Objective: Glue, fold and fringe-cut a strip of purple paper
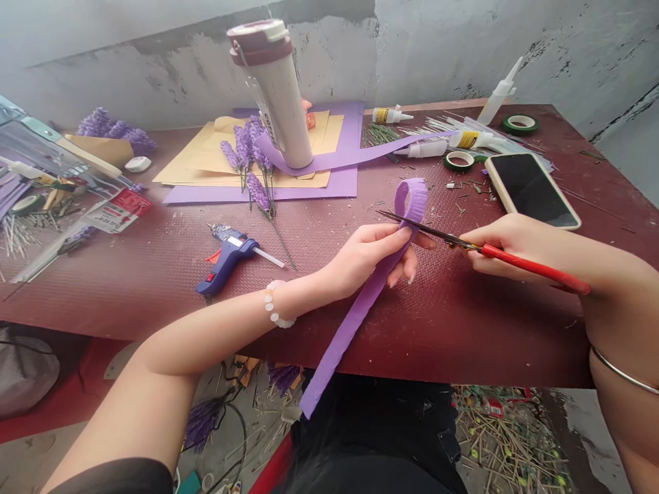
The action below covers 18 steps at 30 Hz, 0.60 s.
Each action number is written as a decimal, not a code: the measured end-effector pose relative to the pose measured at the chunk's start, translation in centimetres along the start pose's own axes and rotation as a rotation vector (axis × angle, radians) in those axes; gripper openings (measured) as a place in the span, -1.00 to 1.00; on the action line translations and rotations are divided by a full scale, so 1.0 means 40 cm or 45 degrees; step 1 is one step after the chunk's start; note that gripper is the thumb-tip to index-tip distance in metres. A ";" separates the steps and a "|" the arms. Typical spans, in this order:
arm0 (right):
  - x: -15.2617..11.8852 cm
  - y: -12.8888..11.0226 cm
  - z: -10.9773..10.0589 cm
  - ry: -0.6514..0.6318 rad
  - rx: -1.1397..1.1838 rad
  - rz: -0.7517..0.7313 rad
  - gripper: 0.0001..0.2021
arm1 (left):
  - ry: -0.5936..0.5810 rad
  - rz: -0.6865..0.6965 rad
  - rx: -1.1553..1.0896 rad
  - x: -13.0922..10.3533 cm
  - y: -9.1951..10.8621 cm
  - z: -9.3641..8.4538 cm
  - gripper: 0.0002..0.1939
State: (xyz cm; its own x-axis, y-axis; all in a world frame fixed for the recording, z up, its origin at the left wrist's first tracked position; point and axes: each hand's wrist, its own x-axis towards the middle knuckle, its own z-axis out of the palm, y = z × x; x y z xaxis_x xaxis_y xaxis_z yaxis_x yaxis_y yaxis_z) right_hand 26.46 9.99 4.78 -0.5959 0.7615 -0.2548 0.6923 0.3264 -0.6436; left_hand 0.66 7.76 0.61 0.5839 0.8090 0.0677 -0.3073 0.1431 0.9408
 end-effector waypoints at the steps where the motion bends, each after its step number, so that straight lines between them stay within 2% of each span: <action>1: 0.001 0.003 0.000 0.001 -0.002 0.000 -0.65 | 0.007 -0.008 0.008 0.000 0.000 0.000 -0.59; 9: 0.002 0.013 0.001 0.012 -0.026 -0.007 -0.68 | -0.037 0.044 -0.030 0.001 -0.005 -0.003 -0.63; 18: 0.003 0.000 -0.004 -0.027 -0.024 0.046 -0.66 | 0.002 -0.011 0.022 0.000 -0.007 -0.005 -0.60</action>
State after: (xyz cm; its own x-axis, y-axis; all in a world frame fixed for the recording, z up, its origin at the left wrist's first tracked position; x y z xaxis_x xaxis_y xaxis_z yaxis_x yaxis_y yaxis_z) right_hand 26.45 10.19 4.86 -0.5789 0.7610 -0.2927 0.7208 0.3099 -0.6200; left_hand 0.62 7.85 0.29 0.5852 0.8087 0.0593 -0.2896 0.1402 0.9468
